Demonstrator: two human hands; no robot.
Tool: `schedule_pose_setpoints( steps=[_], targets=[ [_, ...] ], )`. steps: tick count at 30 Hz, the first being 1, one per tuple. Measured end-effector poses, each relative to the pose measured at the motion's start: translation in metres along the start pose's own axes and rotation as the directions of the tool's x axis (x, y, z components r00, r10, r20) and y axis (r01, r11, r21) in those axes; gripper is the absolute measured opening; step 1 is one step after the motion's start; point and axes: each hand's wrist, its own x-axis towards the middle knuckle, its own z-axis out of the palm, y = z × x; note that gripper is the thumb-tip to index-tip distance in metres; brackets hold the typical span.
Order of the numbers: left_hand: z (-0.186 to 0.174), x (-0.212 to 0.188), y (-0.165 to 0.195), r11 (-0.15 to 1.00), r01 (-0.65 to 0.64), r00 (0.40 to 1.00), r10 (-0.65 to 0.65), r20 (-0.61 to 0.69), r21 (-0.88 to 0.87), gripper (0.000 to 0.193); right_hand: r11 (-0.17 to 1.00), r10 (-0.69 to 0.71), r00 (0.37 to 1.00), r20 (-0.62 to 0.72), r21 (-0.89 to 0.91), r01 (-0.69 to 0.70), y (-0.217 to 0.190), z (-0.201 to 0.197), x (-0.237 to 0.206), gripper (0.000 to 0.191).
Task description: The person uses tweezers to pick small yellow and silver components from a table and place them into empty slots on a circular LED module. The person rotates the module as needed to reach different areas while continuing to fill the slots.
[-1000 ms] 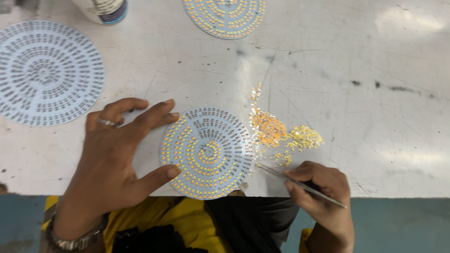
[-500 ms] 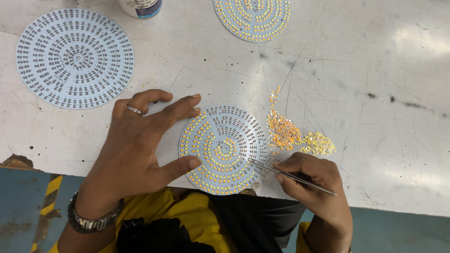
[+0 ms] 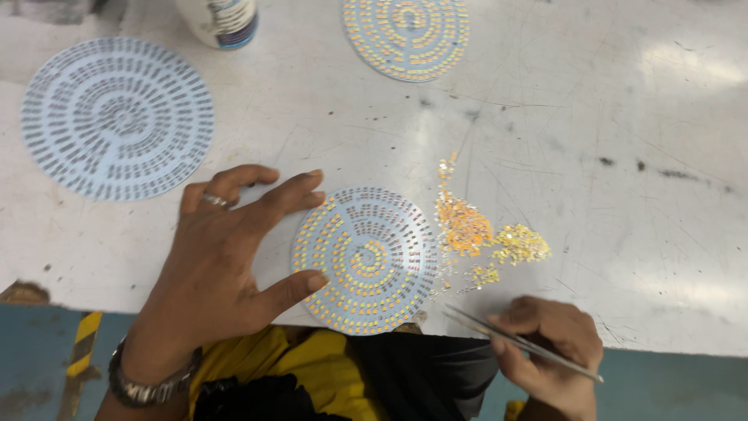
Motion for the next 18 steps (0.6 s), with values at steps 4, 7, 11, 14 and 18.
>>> schedule_pose_setpoints(
  steps=[4,7,11,14,18],
  targets=[
    [0.0,-0.001,-0.002,1.0,0.001,1.0,-0.001,0.004,0.007,0.086,0.986,0.16,0.987,0.019,-0.055,-0.158,-0.006,-0.011,-0.016,0.017],
    [-0.001,-0.004,-0.004,0.997,-0.012,1.0,0.011,0.027,0.074,0.089,0.996,0.064,0.994,0.09,-0.073,-0.058,-0.007,-0.013,-0.02,0.019],
    [-0.001,-0.008,-0.007,0.994,0.009,0.998,-0.016,0.061,0.113,0.091,0.998,0.047,0.999,-0.011,-0.028,-0.047,-0.003,-0.005,-0.016,0.014],
    [-0.002,-0.008,-0.008,0.991,0.025,0.996,-0.036,0.082,0.129,0.092,0.994,0.101,0.985,-0.14,-0.03,-0.106,-0.002,0.004,-0.017,0.01],
    [-0.005,-0.009,-0.007,0.991,0.036,0.993,-0.05,0.103,0.13,0.093,0.983,0.155,0.968,-0.2,-0.062,-0.17,-0.004,0.01,-0.02,0.009]
  ],
)
